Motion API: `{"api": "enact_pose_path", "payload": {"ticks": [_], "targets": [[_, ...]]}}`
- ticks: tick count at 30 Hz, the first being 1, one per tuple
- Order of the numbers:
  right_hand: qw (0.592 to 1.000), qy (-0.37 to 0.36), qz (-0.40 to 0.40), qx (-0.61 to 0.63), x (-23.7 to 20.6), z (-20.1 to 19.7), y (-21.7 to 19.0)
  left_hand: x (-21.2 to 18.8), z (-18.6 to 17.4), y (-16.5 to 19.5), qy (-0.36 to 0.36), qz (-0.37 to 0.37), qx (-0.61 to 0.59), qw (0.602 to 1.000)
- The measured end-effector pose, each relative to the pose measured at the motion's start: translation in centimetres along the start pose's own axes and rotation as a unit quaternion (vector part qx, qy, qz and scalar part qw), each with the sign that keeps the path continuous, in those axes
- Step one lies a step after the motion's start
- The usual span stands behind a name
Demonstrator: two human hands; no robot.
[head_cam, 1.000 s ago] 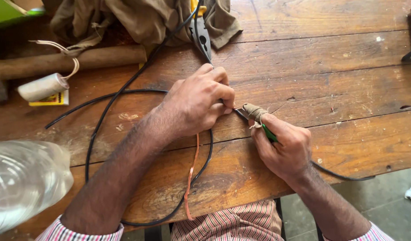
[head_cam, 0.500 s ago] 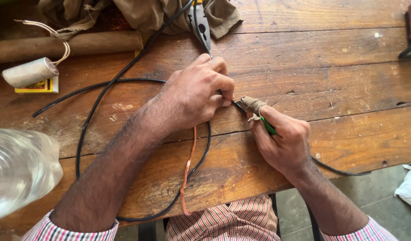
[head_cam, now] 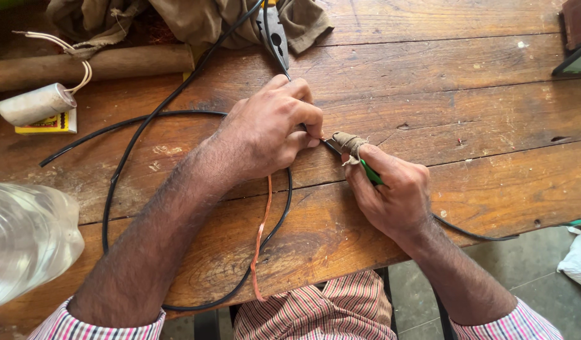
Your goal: The person strips the outer insulation from a black electrical cable at a wooden workbench, cutting the sheath with a small green-handled knife and pulling the cut section off to expose the copper conductor inside. They hold the cable up to view the stripped end and briefly tap on a tablet lying on the bench.
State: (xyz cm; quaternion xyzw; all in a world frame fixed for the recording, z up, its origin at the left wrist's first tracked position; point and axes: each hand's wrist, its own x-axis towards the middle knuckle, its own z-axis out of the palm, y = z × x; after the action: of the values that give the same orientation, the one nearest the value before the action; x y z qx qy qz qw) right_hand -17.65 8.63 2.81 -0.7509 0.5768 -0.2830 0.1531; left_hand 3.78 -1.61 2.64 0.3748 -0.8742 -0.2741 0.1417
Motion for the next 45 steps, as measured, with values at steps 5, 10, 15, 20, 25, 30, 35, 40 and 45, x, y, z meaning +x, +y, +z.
{"api": "enact_pose_path", "payload": {"ticks": [5, 10, 15, 20, 25, 30, 35, 40, 45], "targets": [[1.0, 0.002, -0.005, -0.007, 0.0, 0.0, 0.0, -0.1, 0.0, -0.1, 0.006, 0.003, -0.006, 1.0], [0.998, 0.013, -0.045, -0.03, 0.0, 0.1, 0.0, -0.2, 0.1, -0.2, 0.021, 0.012, -0.017, 1.0], [0.999, 0.012, -0.026, -0.017, -0.1, 0.1, 0.2, -0.3, 0.1, -0.3, 0.027, 0.019, -0.02, 0.999], [0.999, 0.001, -0.029, -0.013, -0.2, 0.0, 0.5, -0.2, 0.1, -0.3, 0.025, 0.019, -0.016, 0.999], [1.0, -0.011, -0.009, -0.025, 0.0, 0.2, 0.7, -0.2, 0.1, -0.2, 0.031, 0.028, -0.015, 0.999], [0.996, 0.017, -0.075, -0.034, -0.1, 0.3, 0.6, -0.4, -0.2, -0.1, 0.014, 0.007, -0.024, 1.0], [0.994, 0.015, -0.096, -0.046, -0.5, 0.3, 1.0, 0.0, -0.3, 0.2, 0.035, 0.018, -0.03, 0.999], [0.993, 0.003, -0.11, -0.045, -0.6, 0.3, 1.4, 0.0, 0.0, 0.3, 0.051, 0.001, -0.042, 0.998], [0.99, -0.012, -0.14, -0.033, -0.5, -0.1, 1.8, -0.1, 0.5, -0.2, 0.072, 0.053, -0.026, 0.996]]}}
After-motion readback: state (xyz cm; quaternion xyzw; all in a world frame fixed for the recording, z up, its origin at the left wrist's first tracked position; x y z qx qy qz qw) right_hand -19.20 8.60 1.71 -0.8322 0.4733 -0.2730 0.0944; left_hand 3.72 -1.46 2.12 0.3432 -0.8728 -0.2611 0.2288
